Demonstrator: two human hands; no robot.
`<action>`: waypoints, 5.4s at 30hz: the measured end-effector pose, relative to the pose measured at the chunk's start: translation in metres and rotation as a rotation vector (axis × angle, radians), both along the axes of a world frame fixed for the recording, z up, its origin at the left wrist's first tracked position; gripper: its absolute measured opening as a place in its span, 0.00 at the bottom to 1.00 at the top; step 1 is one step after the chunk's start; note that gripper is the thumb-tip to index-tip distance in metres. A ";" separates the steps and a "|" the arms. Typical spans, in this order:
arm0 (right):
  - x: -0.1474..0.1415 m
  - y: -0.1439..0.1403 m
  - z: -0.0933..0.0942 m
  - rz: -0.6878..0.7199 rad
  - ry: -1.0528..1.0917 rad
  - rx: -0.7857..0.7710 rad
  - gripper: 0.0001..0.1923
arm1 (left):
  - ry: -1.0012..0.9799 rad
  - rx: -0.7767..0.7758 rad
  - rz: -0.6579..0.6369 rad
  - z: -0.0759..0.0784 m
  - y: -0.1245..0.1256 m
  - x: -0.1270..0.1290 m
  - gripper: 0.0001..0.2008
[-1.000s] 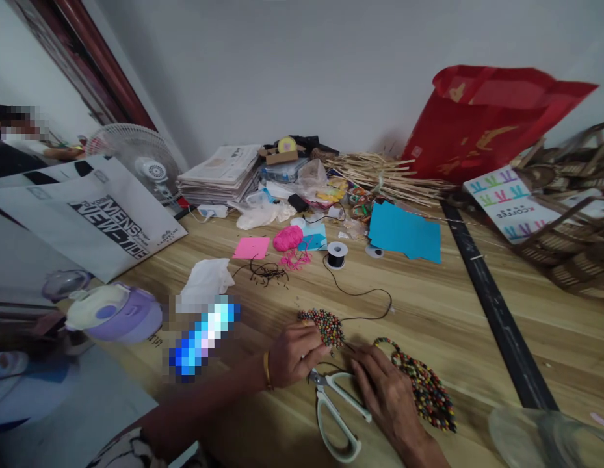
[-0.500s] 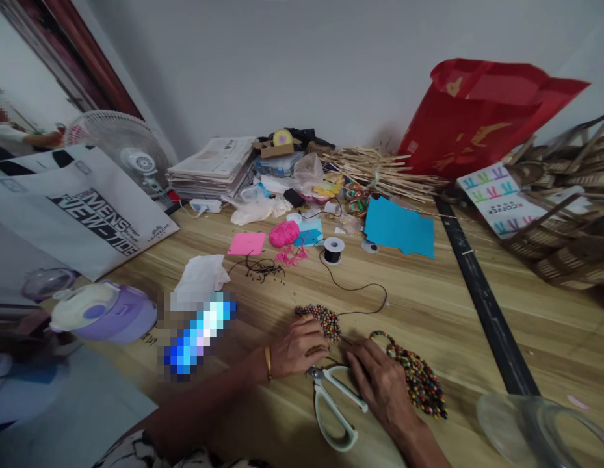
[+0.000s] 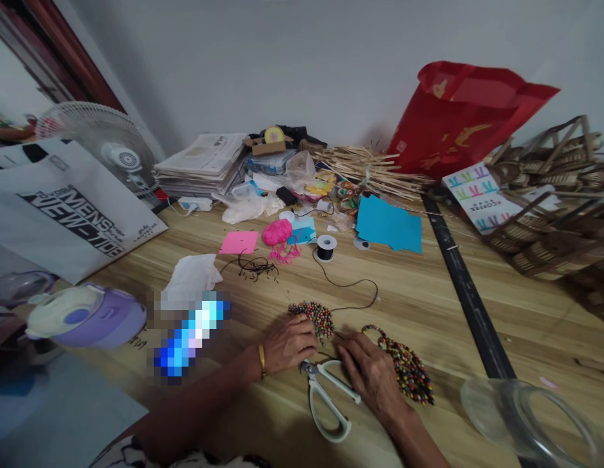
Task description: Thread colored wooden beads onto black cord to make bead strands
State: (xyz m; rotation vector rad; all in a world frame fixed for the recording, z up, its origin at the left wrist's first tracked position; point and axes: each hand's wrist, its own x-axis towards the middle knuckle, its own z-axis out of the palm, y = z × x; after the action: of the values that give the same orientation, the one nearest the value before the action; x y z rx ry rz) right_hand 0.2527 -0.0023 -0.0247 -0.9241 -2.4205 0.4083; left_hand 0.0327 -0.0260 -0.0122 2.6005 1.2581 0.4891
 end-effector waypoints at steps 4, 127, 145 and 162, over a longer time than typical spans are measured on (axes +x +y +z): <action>-0.001 0.000 0.001 0.001 -0.007 0.005 0.13 | 0.003 -0.014 -0.001 0.000 0.000 -0.001 0.08; -0.032 0.010 0.008 -0.013 -0.021 -0.190 0.05 | -0.197 -0.230 0.133 0.012 0.021 -0.034 0.05; -0.030 0.011 0.008 -0.038 0.053 -0.164 0.05 | -0.303 -0.156 0.116 0.012 0.019 -0.031 0.07; -0.032 0.011 0.008 -0.010 0.053 -0.165 0.04 | -0.225 -0.235 0.121 0.015 0.019 -0.030 0.08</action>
State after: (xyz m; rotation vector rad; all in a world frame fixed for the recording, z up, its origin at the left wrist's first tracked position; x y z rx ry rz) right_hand 0.2208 0.0084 -0.0172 -0.9815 -2.3608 0.6286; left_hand 0.0024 -0.0075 0.0030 2.2182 1.3131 0.5971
